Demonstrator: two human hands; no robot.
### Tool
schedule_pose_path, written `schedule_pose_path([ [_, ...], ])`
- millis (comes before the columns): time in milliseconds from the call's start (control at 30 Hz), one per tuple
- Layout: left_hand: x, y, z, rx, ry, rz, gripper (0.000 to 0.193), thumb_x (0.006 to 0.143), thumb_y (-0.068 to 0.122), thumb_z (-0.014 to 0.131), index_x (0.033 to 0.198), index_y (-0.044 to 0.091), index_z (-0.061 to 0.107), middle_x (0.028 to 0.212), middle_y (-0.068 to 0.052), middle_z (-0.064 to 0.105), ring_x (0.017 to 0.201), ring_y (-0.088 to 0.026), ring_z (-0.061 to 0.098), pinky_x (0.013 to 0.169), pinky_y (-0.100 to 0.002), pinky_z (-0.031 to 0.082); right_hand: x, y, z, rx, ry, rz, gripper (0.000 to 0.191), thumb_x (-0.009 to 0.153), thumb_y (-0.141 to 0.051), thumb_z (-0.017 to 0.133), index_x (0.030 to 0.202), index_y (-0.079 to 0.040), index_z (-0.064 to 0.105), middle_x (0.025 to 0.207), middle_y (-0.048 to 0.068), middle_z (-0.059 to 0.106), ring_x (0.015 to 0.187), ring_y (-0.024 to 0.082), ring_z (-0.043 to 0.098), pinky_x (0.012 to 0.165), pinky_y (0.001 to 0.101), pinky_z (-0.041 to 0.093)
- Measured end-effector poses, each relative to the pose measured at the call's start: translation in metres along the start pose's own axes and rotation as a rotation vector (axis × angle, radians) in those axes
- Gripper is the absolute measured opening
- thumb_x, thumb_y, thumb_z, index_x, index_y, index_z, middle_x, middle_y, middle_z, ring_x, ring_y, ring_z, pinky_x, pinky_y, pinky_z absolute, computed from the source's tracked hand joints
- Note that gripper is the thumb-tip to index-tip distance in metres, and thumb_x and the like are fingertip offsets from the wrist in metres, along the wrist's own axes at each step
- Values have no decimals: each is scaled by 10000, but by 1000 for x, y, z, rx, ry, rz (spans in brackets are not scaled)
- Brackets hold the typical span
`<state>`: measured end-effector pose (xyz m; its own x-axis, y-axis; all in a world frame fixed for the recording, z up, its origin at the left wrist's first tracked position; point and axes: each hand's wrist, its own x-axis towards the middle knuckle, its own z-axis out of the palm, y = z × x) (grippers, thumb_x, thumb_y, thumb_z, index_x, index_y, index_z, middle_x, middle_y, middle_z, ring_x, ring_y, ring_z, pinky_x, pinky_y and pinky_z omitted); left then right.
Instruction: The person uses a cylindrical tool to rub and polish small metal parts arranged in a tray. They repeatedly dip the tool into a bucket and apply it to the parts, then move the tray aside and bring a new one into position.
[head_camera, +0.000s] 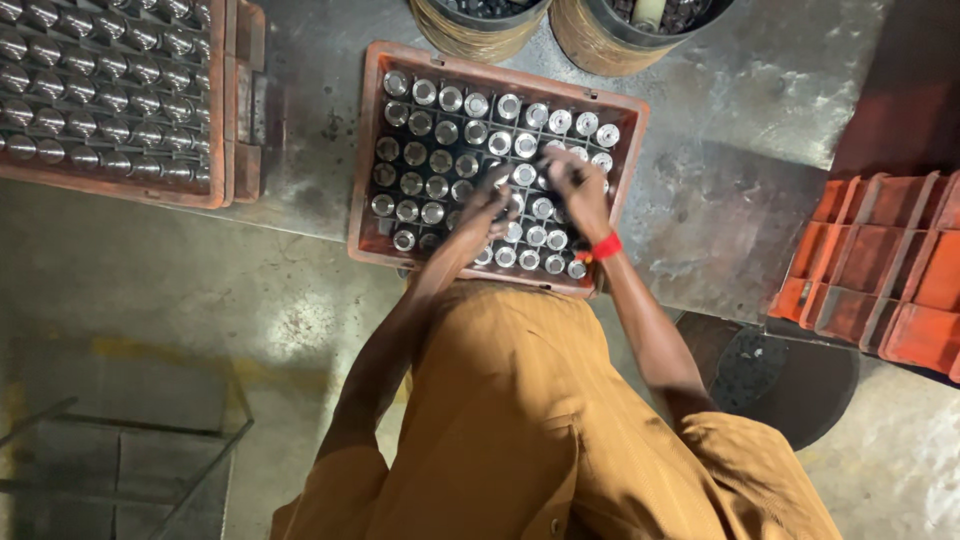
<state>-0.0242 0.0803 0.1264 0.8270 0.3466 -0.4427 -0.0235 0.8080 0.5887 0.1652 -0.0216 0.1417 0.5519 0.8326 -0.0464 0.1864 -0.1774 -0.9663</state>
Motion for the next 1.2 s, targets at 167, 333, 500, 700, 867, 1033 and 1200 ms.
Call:
schedule_pose_path([
  [167,9,-4,3,190,8,-106,381,1053,290,517,1414,166,511,725,-19,524,486,-50,388,387,-201,291,-21,7,17,258,-217,279,323,965,-212,770,1232,-31,751,1016,62,754,837,127,660,780,297,540],
  [333,10,-16,-17,-271,306,-63,200,1047,68,528,1235,5,557,847,-63,607,598,-107,521,508,-257,419,19,5,0,-74,287,-28,271,884,-174,820,1104,-54,717,1056,62,710,865,142,673,752,302,544],
  [500,4,-23,-25,-336,282,-27,178,1075,157,519,1156,7,568,854,-82,645,582,-118,529,532,-280,463,55,-13,-9,-611,260,-347,126,875,-120,823,986,-80,780,987,147,780,931,349,663,847,450,506],
  [700,-3,-23,-24,-242,219,17,209,1080,255,566,1082,47,574,796,-57,629,497,-64,425,424,-222,325,75,-18,-10,-624,248,-165,145,834,-158,859,943,-78,808,881,179,732,847,363,670,787,454,507],
  [867,-11,-12,-7,19,245,43,399,1089,362,557,1346,77,667,801,38,573,512,-10,393,414,-177,273,46,-11,-9,-378,323,-166,188,949,-162,791,1090,-39,768,996,127,771,934,223,699,863,369,530],
  [1033,-6,-25,8,338,184,-45,483,1006,279,582,1474,239,471,976,65,625,715,-28,592,569,-197,516,-45,-10,22,88,-127,204,233,1004,-151,684,1204,-47,739,1116,1,749,958,76,643,855,263,515],
  [1200,12,-53,-8,-8,24,-103,521,1086,393,547,1541,149,480,1011,-163,619,749,-176,459,637,-297,347,-75,-10,3,-68,117,234,159,913,-100,776,1059,-36,770,977,52,773,860,119,689,796,304,553],
])
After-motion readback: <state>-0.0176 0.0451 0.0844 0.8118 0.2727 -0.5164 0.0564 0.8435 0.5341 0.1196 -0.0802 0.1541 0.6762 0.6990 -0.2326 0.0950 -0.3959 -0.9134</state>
